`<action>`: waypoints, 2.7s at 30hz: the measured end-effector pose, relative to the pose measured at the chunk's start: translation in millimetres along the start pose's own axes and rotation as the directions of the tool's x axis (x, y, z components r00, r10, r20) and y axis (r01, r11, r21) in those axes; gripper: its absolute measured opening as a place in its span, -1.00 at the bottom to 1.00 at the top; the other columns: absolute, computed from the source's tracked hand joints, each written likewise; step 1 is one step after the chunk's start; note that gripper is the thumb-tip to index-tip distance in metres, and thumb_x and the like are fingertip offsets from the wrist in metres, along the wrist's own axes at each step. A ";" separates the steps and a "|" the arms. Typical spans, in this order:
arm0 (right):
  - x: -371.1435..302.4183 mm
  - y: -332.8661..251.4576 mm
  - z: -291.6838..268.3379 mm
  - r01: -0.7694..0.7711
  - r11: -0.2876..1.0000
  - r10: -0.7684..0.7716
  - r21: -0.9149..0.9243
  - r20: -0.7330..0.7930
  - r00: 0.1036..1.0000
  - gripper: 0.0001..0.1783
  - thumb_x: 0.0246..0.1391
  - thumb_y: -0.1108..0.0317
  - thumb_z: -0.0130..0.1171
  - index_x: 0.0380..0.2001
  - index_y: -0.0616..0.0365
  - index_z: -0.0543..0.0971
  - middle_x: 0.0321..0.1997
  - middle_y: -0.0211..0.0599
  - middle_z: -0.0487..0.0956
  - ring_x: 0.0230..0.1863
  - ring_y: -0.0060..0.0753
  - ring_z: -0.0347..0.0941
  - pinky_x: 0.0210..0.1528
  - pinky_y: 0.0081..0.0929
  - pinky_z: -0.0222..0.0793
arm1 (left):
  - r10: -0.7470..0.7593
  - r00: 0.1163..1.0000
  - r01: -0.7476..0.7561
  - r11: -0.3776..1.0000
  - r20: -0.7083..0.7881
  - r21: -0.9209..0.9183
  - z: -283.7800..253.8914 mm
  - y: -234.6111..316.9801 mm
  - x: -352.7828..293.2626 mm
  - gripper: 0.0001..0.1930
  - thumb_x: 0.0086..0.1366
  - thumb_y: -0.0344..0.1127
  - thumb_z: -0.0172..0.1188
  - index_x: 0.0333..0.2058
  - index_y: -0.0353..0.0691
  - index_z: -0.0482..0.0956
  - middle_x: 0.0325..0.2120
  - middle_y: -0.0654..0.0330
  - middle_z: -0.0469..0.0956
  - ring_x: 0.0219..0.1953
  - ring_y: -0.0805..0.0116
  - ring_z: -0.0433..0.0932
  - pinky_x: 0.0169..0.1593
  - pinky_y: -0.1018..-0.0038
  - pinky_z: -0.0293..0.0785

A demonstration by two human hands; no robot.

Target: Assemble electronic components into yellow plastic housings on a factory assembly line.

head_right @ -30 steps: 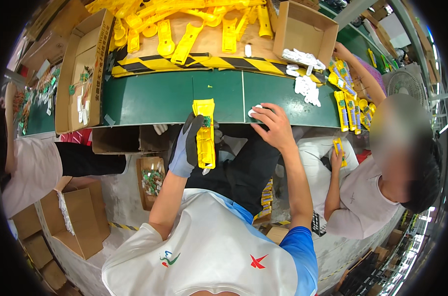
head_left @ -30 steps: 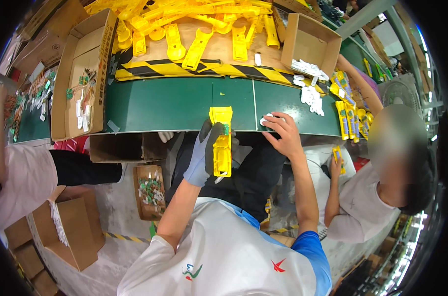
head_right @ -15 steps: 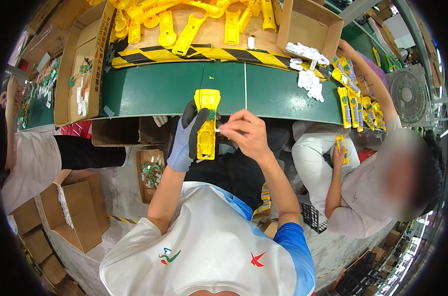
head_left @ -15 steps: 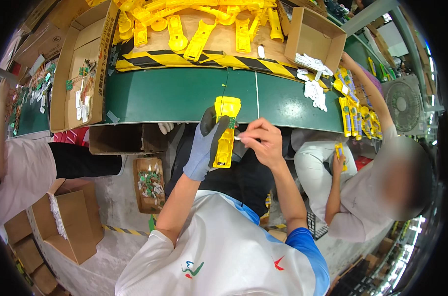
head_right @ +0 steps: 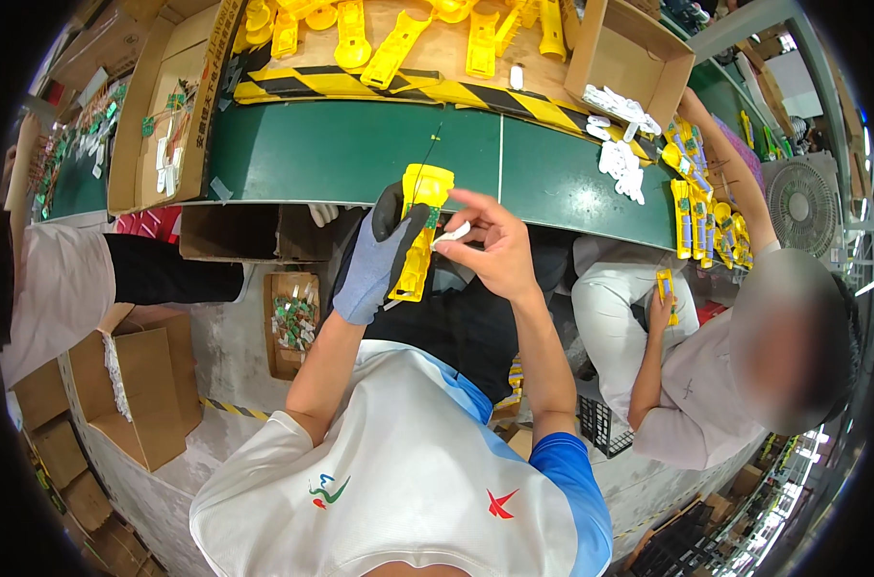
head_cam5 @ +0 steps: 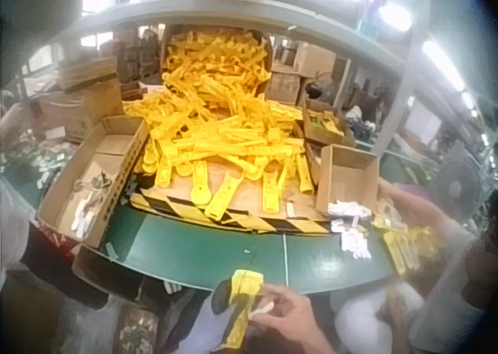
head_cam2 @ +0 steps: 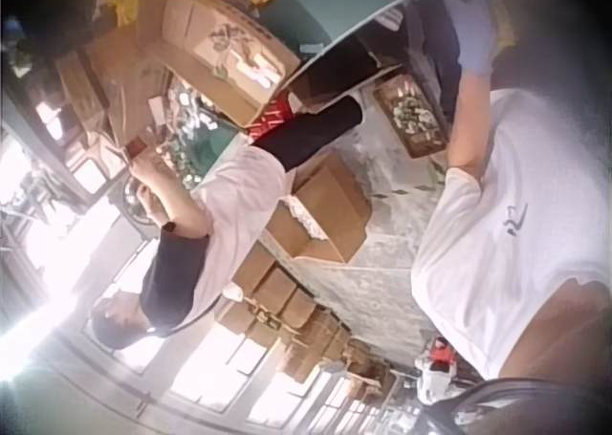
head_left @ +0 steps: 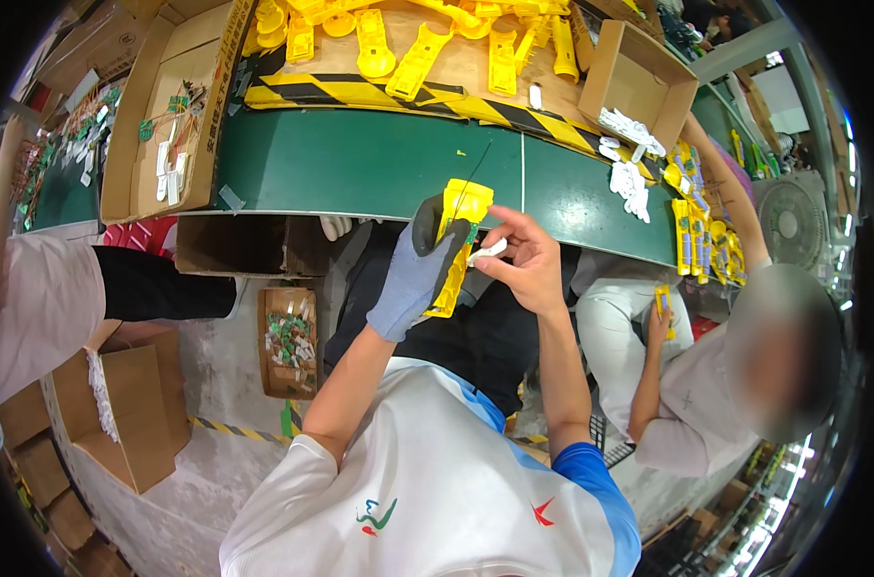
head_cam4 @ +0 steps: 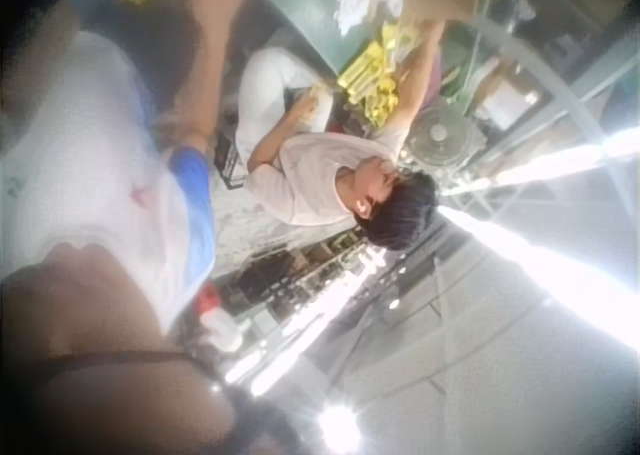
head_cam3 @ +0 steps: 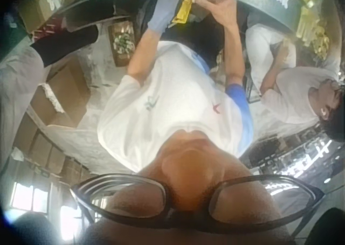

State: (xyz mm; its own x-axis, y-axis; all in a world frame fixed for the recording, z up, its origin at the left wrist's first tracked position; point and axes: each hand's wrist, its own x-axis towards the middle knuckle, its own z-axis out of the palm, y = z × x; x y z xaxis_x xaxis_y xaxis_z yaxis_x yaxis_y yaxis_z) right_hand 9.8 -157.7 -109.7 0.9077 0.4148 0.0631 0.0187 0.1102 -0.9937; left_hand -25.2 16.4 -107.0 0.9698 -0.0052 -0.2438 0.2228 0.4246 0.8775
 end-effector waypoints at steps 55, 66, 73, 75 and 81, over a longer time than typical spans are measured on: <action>-17.9 10.3 32.0 0.123 0.987 -0.077 0.104 -0.366 0.927 -0.66 0.17 0.63 0.17 0.03 0.32 0.60 0.19 -0.17 0.43 -0.01 -0.52 0.52 -0.01 -0.61 0.48 | 0.373 0.921 -0.385 0.826 0.114 0.412 12.5 -24.0 15.4 -0.76 0.27 -0.45 0.10 -0.08 -0.28 0.46 -0.25 0.02 0.53 -0.21 0.11 0.57 -0.15 0.34 0.50; -15.2 4.4 30.8 0.185 0.929 -0.299 -0.321 -0.352 0.887 -0.65 0.08 0.67 0.20 -0.02 0.35 0.61 0.08 -0.16 0.52 -0.20 -0.51 0.54 -0.14 -0.57 0.48 | 0.474 0.866 -0.478 0.696 0.157 0.536 20.0 -18.4 18.8 -0.73 0.17 -0.48 0.14 -0.12 -0.32 0.46 -0.31 -0.07 0.51 -0.28 -0.08 0.54 -0.23 0.23 0.46; -15.1 2.9 15.1 0.237 0.886 -0.306 -0.397 -0.119 0.945 -0.46 0.26 0.39 0.06 0.30 0.21 0.35 0.35 -0.07 0.26 0.28 -0.16 0.32 0.32 -0.24 0.20 | 0.507 0.857 -0.491 0.858 -0.090 0.153 19.9 -21.1 47.9 -0.43 0.28 -0.54 0.09 0.27 -0.24 0.24 -0.03 0.01 0.52 -0.10 0.16 0.58 -0.04 0.32 0.51; -21.5 16.5 25.0 0.024 0.996 -0.005 0.086 -0.210 0.978 -0.40 0.28 0.40 0.04 0.37 0.18 0.24 0.38 -0.08 0.21 0.29 -0.18 0.30 0.30 -0.26 0.23 | 0.437 0.892 -0.441 0.897 -0.118 -0.012 46.5 9.0 46.0 -0.35 0.43 -0.41 0.03 0.40 -0.05 -0.05 -0.01 -0.06 0.48 -0.15 0.21 0.59 -0.13 0.32 0.59; -36.6 18.0 26.9 -0.049 0.987 0.080 0.151 -0.206 0.975 -0.52 0.24 0.35 0.15 0.19 0.27 0.42 -0.27 -0.26 0.64 -0.36 -0.57 0.56 -0.32 -0.58 0.49 | 0.393 0.916 -0.391 0.920 -0.083 0.043 34.5 15.3 59.3 -0.44 0.42 -0.25 0.09 0.32 -0.09 0.10 -0.09 -0.02 0.49 -0.14 0.16 0.58 -0.06 0.21 0.60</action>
State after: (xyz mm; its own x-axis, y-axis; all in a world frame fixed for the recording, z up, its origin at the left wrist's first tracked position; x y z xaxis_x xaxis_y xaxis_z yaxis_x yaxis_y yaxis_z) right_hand -34.4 -146.6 -127.4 0.9732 0.2269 -0.0370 -0.0892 0.2247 -0.9703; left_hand 39.1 -8.6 -93.8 0.9676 0.2368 0.0873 -0.1696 0.3538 0.9198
